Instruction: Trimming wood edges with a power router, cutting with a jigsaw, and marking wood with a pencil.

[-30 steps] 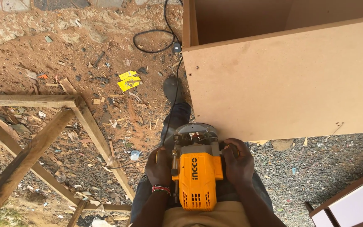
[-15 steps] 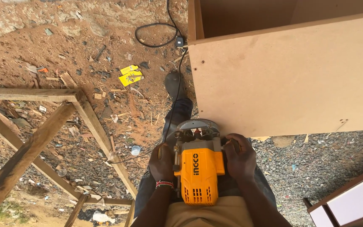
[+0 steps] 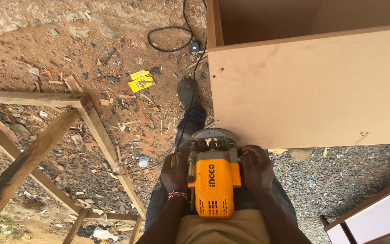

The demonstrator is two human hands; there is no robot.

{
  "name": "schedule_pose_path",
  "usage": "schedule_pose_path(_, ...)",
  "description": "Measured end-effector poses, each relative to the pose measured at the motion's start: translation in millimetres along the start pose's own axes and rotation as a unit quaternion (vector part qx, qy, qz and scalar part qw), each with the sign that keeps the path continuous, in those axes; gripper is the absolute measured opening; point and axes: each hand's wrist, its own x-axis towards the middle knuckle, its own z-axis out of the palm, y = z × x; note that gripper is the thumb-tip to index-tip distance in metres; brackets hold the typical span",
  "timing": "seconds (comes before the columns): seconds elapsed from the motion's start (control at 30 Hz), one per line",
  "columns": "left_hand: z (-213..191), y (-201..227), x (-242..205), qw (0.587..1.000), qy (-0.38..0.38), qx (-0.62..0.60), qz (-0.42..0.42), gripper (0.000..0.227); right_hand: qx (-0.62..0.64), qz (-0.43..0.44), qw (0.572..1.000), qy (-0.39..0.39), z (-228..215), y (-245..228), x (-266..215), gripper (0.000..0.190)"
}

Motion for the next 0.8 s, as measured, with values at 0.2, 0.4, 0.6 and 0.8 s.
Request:
schedule_pose_path(0.2,7.9,-1.9,0.2,0.999,0.014,-0.031,-0.010,0.038,0.053,-0.018,0.998,0.027,4.9,5.4,0.9,0.027)
schedule_pose_path(0.4,8.5,6.5,1.7,0.999,0.015,-0.036,-0.003,0.036,0.056,-0.003,0.998,0.002,4.7,-3.1,6.1,0.026)
schedule_pose_path(0.6,16.4,-6.7,5.2,0.997,0.018,-0.059,0.039,0.037,0.065,-0.013,0.998,0.000,-1.9,-5.3,3.7,0.029)
schedule_pose_path(0.8,5.5,10.7,-2.7,0.996,0.030,-0.061,0.049,0.034,0.045,0.002,0.999,-0.001,-6.8,-13.9,1.5,0.030)
